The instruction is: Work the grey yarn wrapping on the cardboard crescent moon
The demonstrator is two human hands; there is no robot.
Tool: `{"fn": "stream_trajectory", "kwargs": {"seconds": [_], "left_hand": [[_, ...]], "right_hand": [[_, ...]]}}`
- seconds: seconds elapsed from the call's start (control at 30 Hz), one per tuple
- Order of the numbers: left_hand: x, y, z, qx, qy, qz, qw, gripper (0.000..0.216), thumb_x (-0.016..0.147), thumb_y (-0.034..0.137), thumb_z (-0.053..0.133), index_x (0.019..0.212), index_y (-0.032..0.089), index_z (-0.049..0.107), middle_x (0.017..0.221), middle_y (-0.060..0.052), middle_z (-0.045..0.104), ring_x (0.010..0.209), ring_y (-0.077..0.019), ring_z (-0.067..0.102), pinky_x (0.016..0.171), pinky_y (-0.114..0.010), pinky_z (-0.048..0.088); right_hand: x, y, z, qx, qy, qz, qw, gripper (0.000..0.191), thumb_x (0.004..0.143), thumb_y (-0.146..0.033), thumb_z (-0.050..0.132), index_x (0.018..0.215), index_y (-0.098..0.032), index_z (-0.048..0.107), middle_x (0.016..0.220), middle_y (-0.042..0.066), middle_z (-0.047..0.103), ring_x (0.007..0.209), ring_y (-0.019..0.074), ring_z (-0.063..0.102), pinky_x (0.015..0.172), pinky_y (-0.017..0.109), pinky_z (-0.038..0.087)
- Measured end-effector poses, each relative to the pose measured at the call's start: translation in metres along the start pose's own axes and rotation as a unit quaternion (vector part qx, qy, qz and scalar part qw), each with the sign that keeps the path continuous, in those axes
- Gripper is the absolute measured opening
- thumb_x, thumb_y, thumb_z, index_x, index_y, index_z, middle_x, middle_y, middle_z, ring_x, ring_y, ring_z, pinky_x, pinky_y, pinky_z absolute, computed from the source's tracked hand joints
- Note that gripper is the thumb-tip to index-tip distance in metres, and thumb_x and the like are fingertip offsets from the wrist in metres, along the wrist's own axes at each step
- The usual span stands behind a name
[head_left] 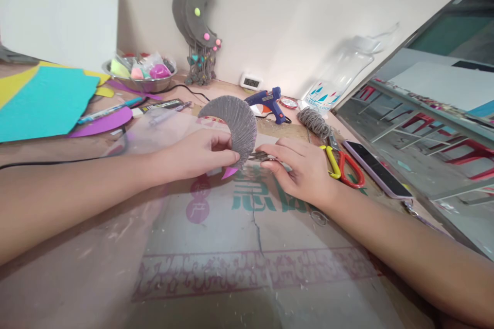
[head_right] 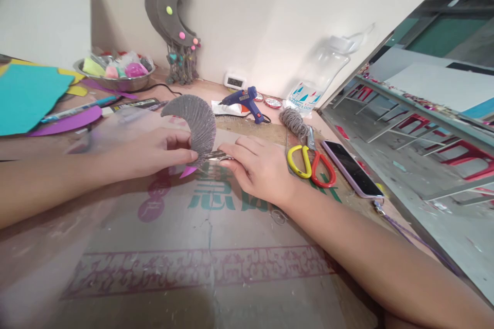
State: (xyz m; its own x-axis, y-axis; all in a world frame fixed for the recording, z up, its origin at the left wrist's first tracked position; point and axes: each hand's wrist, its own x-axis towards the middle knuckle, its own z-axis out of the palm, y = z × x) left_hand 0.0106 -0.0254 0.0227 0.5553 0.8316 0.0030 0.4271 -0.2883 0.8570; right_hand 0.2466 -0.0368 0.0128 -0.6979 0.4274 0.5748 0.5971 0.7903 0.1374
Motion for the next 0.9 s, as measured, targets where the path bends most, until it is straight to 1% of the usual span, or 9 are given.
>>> {"fn": "stream_trajectory", "kwargs": {"seconds": [0.2, 0.33, 0.5, 0.67, 0.8, 0.9], "left_hand": [[-0.0001, -0.001, -0.0021, 0.005, 0.005, -0.007, 1.0, 0.019, 0.079, 0.026, 0.054, 0.062, 0.017, 0.053, 0.058, 0.005, 0.05, 0.051, -0.0068, 0.046, 0.048, -0.02, 0.036], [0.0001, -0.0002, -0.0025, 0.001, 0.0, -0.014, 1.0, 0.019, 0.079, 0.029, 0.053, 0.064, 0.018, 0.054, 0.059, 0.004, 0.051, 0.049, -0.0075, 0.047, 0.045, -0.02, 0.035], [0.0008, 0.0, -0.0022, 0.003, -0.006, -0.012, 1.0, 0.019, 0.079, 0.027, 0.053, 0.063, 0.018, 0.054, 0.058, 0.004, 0.052, 0.05, -0.0079, 0.048, 0.045, -0.02, 0.035], [0.001, 0.0001, -0.0021, -0.023, -0.012, -0.019, 0.999, 0.018, 0.08, 0.025, 0.052, 0.064, 0.018, 0.054, 0.057, 0.004, 0.049, 0.047, -0.0067, 0.044, 0.042, -0.019, 0.032], [0.0015, 0.0001, -0.0024, -0.023, -0.007, -0.008, 1.0, 0.017, 0.079, 0.023, 0.053, 0.062, 0.017, 0.053, 0.056, 0.005, 0.049, 0.049, -0.0067, 0.044, 0.044, -0.019, 0.033], [0.001, -0.0003, -0.0021, -0.019, -0.008, -0.019, 1.0, 0.017, 0.078, 0.024, 0.053, 0.062, 0.018, 0.053, 0.056, 0.005, 0.049, 0.048, -0.0071, 0.044, 0.043, -0.019, 0.032]], "right_hand": [[0.0016, -0.0011, -0.0013, -0.022, -0.009, -0.02, 1.0, 0.021, 0.09, -0.027, 0.054, 0.102, -0.014, 0.065, 0.077, 0.004, 0.063, 0.068, 0.0141, 0.055, 0.062, 0.026, 0.041], [0.0025, -0.0015, -0.0019, -0.033, -0.021, -0.01, 0.999, 0.021, 0.09, -0.027, 0.052, 0.102, -0.015, 0.065, 0.077, 0.004, 0.063, 0.068, 0.0141, 0.055, 0.061, 0.026, 0.04], [0.0025, -0.0012, -0.0025, -0.04, -0.028, -0.014, 0.999, 0.021, 0.091, -0.026, 0.052, 0.102, -0.015, 0.064, 0.076, 0.003, 0.062, 0.068, 0.0141, 0.054, 0.062, 0.027, 0.04], [0.0034, -0.0023, -0.0027, -0.048, -0.026, -0.006, 0.998, 0.02, 0.09, -0.026, 0.052, 0.101, -0.014, 0.065, 0.076, 0.003, 0.062, 0.068, 0.0144, 0.053, 0.062, 0.027, 0.04], [0.0041, -0.0031, -0.0028, -0.05, -0.031, -0.005, 0.998, 0.021, 0.091, -0.026, 0.051, 0.1, -0.014, 0.065, 0.075, 0.003, 0.061, 0.068, 0.0147, 0.053, 0.062, 0.027, 0.04], [0.0032, -0.0019, -0.0025, -0.052, -0.04, -0.007, 0.998, 0.022, 0.091, -0.026, 0.051, 0.102, -0.015, 0.065, 0.076, 0.003, 0.061, 0.069, 0.0151, 0.053, 0.063, 0.027, 0.04]]}}
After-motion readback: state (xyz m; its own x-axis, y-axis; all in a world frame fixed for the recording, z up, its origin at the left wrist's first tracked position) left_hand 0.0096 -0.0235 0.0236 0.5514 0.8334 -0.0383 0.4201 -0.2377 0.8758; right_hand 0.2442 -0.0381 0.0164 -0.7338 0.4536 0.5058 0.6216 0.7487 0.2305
